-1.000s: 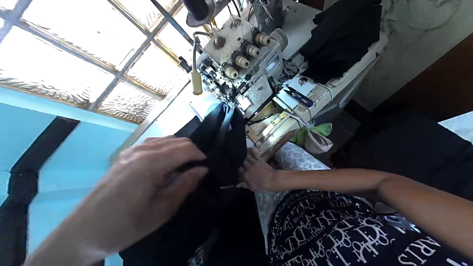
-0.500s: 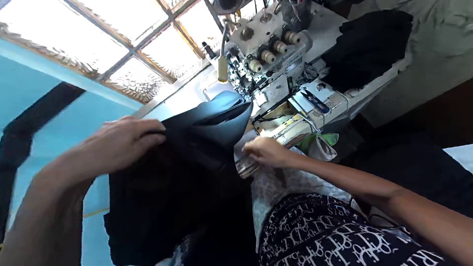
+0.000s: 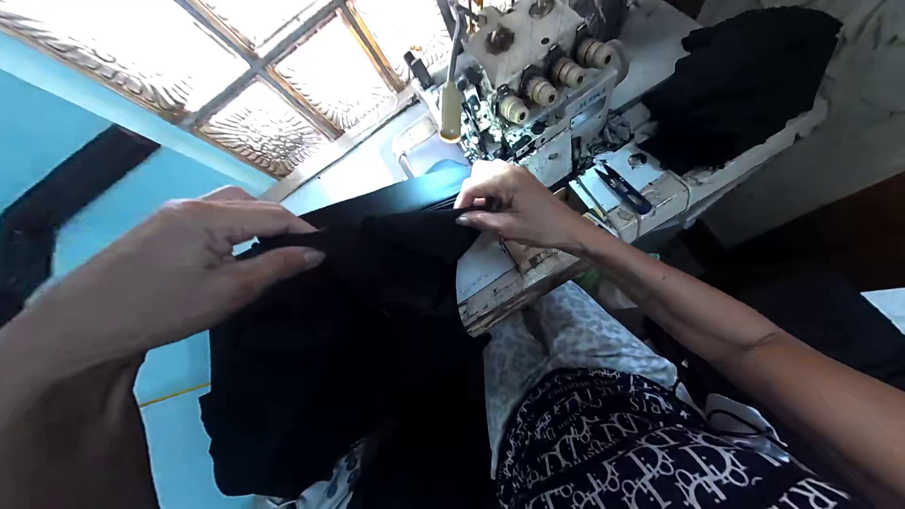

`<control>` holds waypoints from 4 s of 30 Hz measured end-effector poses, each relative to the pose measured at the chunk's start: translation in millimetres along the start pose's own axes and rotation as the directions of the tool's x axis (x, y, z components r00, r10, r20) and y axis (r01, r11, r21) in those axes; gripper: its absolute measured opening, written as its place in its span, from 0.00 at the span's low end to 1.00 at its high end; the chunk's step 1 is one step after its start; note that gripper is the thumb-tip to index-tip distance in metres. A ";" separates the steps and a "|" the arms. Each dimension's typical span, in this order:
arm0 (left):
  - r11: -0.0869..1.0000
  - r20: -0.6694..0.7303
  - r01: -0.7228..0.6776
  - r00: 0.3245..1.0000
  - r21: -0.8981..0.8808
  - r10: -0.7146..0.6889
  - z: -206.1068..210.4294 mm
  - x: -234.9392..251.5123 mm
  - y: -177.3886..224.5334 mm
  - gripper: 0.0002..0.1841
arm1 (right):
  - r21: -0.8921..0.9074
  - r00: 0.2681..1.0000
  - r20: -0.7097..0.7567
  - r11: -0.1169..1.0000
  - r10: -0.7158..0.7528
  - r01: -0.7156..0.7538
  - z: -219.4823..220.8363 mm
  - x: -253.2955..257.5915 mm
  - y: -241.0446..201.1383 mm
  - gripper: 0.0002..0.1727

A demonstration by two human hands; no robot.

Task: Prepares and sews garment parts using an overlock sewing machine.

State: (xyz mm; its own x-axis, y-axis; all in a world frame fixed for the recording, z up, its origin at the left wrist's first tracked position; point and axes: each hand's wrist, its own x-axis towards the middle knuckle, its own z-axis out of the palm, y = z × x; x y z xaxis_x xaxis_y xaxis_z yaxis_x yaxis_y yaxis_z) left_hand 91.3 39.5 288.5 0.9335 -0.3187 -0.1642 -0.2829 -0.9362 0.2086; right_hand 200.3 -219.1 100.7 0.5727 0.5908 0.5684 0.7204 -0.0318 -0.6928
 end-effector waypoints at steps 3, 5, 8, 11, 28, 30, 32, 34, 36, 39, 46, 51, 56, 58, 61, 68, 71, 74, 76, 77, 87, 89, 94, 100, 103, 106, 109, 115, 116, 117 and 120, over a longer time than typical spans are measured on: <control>0.995 0.009 -0.076 0.997 -0.060 0.077 -0.5 -7.3 -7.3 0.05 | -0.292 0.998 0.016 0.954 0.068 -0.060 -7.9 -7.4 24.8 0.09; 0.970 -0.029 -0.200 0.980 -0.141 0.198 2.3 -11.0 -13.5 0.06 | -0.377 0.995 -0.022 0.921 0.093 -0.095 -11.9 -13.6 35.5 0.09; 0.931 -0.076 -0.258 0.966 -0.259 0.246 8.4 -12.2 -15.3 0.07 | -0.372 0.997 -0.058 0.925 0.057 -0.075 -11.8 -16.1 40.4 0.09; 0.935 -0.103 -0.221 0.974 -0.277 0.199 9.4 -14.1 -16.0 0.06 | -0.283 0.997 -0.038 0.958 -0.063 0.050 -5.8 -9.7 32.9 0.09; 0.994 -0.220 -0.106 0.970 -0.010 0.101 27.8 28.6 -22.1 0.10 | -0.071 0.964 0.244 0.990 -0.101 0.122 -35.1 -33.5 16.5 0.11; 0.974 -0.241 -0.225 0.945 0.007 0.220 33.6 35.5 -19.7 0.15 | -0.069 0.947 0.305 0.989 -0.104 0.131 -39.4 -43.9 10.5 0.11; 0.946 -0.226 -0.321 0.920 0.035 0.321 37.6 40.5 -13.8 0.16 | -0.078 0.944 0.306 0.985 -0.121 0.151 -39.3 -55.3 3.1 0.09; 0.924 -0.209 -0.376 0.900 0.072 0.383 42.1 43.5 -9.6 0.16 | -0.120 0.948 0.295 0.980 -0.117 0.158 -35.8 -67.5 -2.4 0.10; 0.916 -0.215 -0.382 0.891 0.123 0.400 46.3 46.9 -8.9 0.16 | -0.155 0.962 0.259 0.979 -0.088 0.131 -32.0 -75.0 -4.5 0.10; 0.920 -0.251 -0.349 0.888 0.180 0.386 51.7 52.8 -16.3 0.16 | -0.097 0.980 0.189 0.992 -0.062 0.082 -29.3 -70.6 3.7 0.11; 0.954 -0.332 -0.219 0.901 0.205 0.278 53.8 53.3 -23.2 0.17 | -0.152 0.994 0.080 0.984 -0.076 0.088 -20.3 -39.7 36.6 0.11; 0.960 -0.406 -0.177 0.878 0.218 0.254 55.0 39.6 -26.9 0.19 | -0.249 0.993 0.062 0.962 -0.096 0.108 -18.9 -16.3 51.8 0.13; 0.967 -0.397 -0.160 0.889 0.199 0.229 57.6 7.9 -10.5 0.19 | -0.265 0.974 0.188 0.948 -0.130 0.178 -21.7 3.6 49.8 0.13; 0.960 -0.359 -0.200 0.897 0.194 0.259 62.1 -3.4 -3.3 0.19 | -0.156 0.946 0.307 0.975 -0.107 0.161 -28.9 14.1 35.1 0.16; 0.941 -0.307 -0.271 0.895 0.202 0.323 70.6 -11.9 0.6 0.17 | 0.047 0.896 0.429 0.993 -0.117 0.107 -34.1 28.0 11.0 0.18; 0.914 -0.163 -0.297 0.923 0.277 0.349 78.6 -7.7 13.2 0.19 | 0.002 0.807 0.571 0.983 -0.152 0.184 -36.4 41.2 -7.4 0.10; 0.919 -0.131 -0.299 0.931 0.257 0.340 83.8 -1.2 9.3 0.15 | -0.058 0.827 0.551 0.983 -0.112 0.173 -34.5 37.5 -12.9 0.05; 0.924 -0.116 -0.297 0.936 0.242 0.332 85.1 4.3 -3.7 0.09 | -0.034 0.875 0.471 0.989 -0.111 0.144 -29.9 30.6 -9.4 0.08; 0.930 -0.131 -0.302 0.934 0.208 0.332 80.9 6.4 -16.9 0.16 | 0.017 0.917 0.382 0.993 -0.114 0.117 -26.7 24.7 -6.4 0.09; 0.935 -0.143 -0.301 0.933 0.189 0.330 77.0 6.6 -23.2 0.20 | 0.032 0.934 0.343 0.995 -0.098 0.093 -25.6 21.7 -5.5 0.10; 0.950 -0.282 -0.286 0.907 0.127 0.312 40.9 26.1 -32.2 0.20 | 0.065 0.993 0.096 0.995 0.069 -0.076 -27.9 -7.6 2.6 0.13; 0.961 -0.321 -0.224 0.909 0.162 0.266 38.0 36.9 -19.6 0.19 | 0.074 0.994 0.059 0.993 0.089 -0.093 -28.1 -13.8 0.1 0.12; 0.940 -0.348 -0.227 0.886 0.254 0.308 39.3 60.2 4.0 0.14 | 0.043 0.975 0.130 0.981 0.182 -0.189 -37.1 -31.5 -8.0 0.17; 0.889 -0.286 -0.341 0.858 0.307 0.427 49.9 69.1 30.9 0.18 | -0.072 0.959 0.281 0.997 0.042 -0.023 -44.2 -54.3 -2.2 0.03; 0.890 -0.279 -0.334 0.863 0.309 0.421 53.1 77.4 27.4 0.17 | -0.030 0.974 0.225 0.999 0.036 -0.030 -41.2 -56.1 3.0 0.03; 0.897 -0.289 -0.309 0.869 0.315 0.401 54.5 85.7 18.6 0.17 | 0.007 0.989 0.130 0.998 0.068 -0.069 -34.8 -51.3 14.6 0.03; 0.912 -0.324 -0.277 0.870 0.302 0.372 53.7 91.0 13.4 0.16 | -0.040 0.999 0.029 0.999 0.035 -0.034 -27.6 -42.7 28.8 0.03; 0.938 -0.399 -0.290 0.850 0.192 0.344 57.3 84.4 15.8 0.15 | -0.283 0.951 -0.243 0.951 -0.194 0.122 1.1 -29.4 56.9 0.08; 0.938 -0.405 -0.312 0.846 0.150 0.347 60.6 80.0 21.0 0.15 | -0.328 0.928 -0.293 0.936 -0.231 0.130 7.8 -29.2 60.7 0.08; 0.937 -0.404 -0.334 0.846 0.105 0.347 65.7 74.8 28.1 0.14 | -0.364 0.910 -0.328 0.923 -0.252 0.124 12.9 -29.8 62.6 0.09; 0.931 -0.444 -0.366 0.835 -0.005 0.326 97.6 60.6 60.7 0.13 | -0.407 0.863 -0.437 0.911 -0.254 0.062 24.6 -35.2 64.6 0.10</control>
State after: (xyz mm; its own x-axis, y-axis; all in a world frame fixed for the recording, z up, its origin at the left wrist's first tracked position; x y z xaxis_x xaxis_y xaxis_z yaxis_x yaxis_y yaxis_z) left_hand 109.3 -51.1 197.2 0.7850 -0.5052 0.3584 -0.6035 -0.7542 0.2588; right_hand 217.1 -222.2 25.0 0.4820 0.1654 0.8604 0.8515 -0.3200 -0.4155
